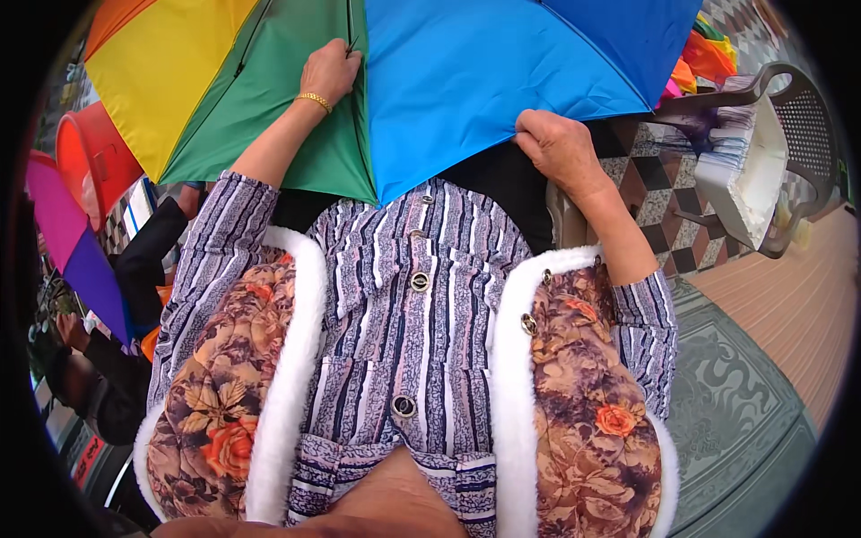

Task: Repairing a multi-colored umbrella by sewing the fabric canopy to the metal ribs.

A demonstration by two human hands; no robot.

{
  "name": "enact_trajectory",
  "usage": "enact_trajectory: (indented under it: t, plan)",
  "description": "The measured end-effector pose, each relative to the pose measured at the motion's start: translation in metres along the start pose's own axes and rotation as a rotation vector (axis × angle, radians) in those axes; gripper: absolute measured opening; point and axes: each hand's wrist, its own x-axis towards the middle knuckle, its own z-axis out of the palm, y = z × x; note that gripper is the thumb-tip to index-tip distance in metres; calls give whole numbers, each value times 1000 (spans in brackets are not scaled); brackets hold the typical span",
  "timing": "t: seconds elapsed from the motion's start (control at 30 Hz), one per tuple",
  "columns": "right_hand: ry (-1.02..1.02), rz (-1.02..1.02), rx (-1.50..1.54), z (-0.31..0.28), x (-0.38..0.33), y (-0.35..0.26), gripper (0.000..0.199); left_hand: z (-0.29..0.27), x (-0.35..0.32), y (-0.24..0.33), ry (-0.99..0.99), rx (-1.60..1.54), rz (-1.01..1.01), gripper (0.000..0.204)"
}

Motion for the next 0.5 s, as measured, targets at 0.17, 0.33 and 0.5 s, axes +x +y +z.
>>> enact_trajectory:
  t: [0.17,0.33,0.5]
  plan:
    - [4,14,-1,-3,-3,2,13,-1,22,30,-74,-47,22,33]
    - [29,-5,-7,-2,-1,2,12,-4,42,44,-285,-200,-108,36]
    - [21,19,-9,-11,-1,-2,13,-8,19,52,-273,-675,-313,30]
